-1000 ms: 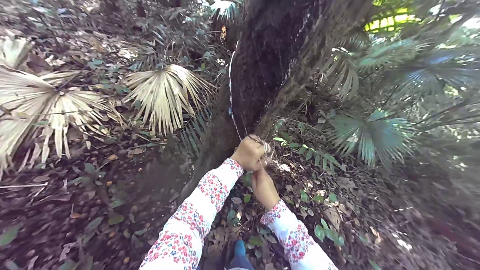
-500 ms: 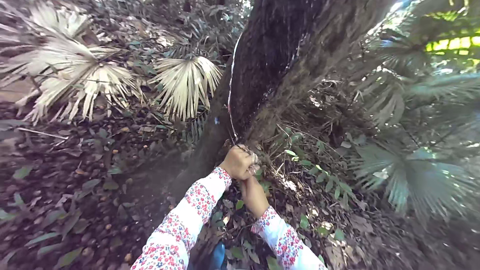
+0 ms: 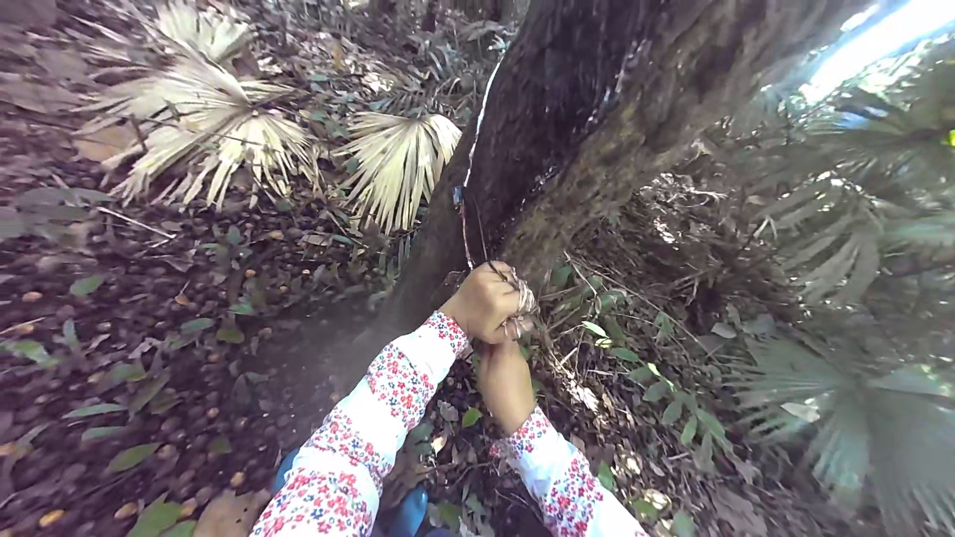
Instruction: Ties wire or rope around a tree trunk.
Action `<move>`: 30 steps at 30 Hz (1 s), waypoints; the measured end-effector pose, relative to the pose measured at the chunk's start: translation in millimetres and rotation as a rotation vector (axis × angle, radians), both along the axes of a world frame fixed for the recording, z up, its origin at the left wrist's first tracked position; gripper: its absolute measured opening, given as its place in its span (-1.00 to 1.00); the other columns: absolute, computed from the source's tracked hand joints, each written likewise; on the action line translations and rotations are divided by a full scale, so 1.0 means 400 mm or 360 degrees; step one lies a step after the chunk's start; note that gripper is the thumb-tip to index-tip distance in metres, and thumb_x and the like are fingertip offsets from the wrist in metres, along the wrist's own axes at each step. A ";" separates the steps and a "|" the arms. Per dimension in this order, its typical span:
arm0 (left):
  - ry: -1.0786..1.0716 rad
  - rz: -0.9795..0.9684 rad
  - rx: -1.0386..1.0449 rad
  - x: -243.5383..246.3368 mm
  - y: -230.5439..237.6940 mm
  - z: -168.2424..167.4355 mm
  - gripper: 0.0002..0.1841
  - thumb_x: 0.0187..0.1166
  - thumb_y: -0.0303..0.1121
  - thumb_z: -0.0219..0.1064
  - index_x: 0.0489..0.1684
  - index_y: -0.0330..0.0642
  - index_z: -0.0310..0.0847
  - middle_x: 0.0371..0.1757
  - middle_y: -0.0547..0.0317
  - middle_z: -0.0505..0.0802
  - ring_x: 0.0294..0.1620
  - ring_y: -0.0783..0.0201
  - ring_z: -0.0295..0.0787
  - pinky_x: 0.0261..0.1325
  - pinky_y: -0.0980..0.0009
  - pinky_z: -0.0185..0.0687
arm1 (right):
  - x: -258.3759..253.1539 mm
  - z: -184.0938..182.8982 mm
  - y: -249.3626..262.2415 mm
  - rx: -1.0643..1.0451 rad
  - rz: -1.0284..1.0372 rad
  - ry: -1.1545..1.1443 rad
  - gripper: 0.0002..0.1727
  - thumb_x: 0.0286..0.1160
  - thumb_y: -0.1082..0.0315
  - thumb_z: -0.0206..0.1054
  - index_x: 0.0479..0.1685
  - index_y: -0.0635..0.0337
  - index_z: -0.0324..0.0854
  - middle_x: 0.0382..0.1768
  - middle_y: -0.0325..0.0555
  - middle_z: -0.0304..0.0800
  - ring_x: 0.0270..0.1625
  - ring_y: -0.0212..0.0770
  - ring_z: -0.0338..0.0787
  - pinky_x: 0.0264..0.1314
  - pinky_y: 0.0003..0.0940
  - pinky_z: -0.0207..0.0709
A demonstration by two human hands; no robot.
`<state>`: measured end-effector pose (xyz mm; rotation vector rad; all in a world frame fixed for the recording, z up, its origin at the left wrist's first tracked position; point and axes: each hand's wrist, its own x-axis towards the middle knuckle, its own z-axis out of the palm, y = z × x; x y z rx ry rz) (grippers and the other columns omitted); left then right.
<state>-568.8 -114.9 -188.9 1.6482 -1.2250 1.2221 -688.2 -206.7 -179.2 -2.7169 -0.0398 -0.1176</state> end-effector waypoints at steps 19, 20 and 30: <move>0.0067 0.0169 0.0151 -0.020 -0.064 -0.057 -0.42 0.66 -0.03 -0.04 -0.66 -0.22 0.69 -0.72 0.05 0.75 -0.59 0.10 0.77 -0.04 0.12 0.71 | 0.037 -0.095 -0.092 0.0080 0.0067 0.0052 -0.62 0.64 0.46 0.21 0.30 0.59 0.55 0.13 0.47 0.77 0.07 0.36 0.86 0.17 0.24 0.68; 0.0041 0.0205 0.0123 -0.021 -0.075 -0.072 -0.41 0.67 -0.02 -0.05 -0.68 -0.21 0.69 -0.73 0.05 0.74 -0.60 0.11 0.77 -0.03 0.14 0.71 | 0.041 -0.104 -0.102 0.0076 0.0083 0.0063 -0.66 0.63 0.47 0.23 0.23 0.59 0.60 0.08 0.47 0.79 0.06 0.37 0.86 0.17 0.26 0.67; 0.0078 0.0262 0.0170 -0.059 -0.111 -0.119 -0.48 0.57 -0.02 0.09 -0.69 -0.21 0.68 -0.69 0.03 0.79 -0.53 0.06 0.85 -0.09 0.08 0.76 | 0.016 -0.167 -0.153 0.0138 0.0234 -0.0040 -0.74 0.48 0.52 0.33 0.01 0.57 0.73 0.00 0.47 0.81 0.11 0.38 0.84 0.23 0.27 0.65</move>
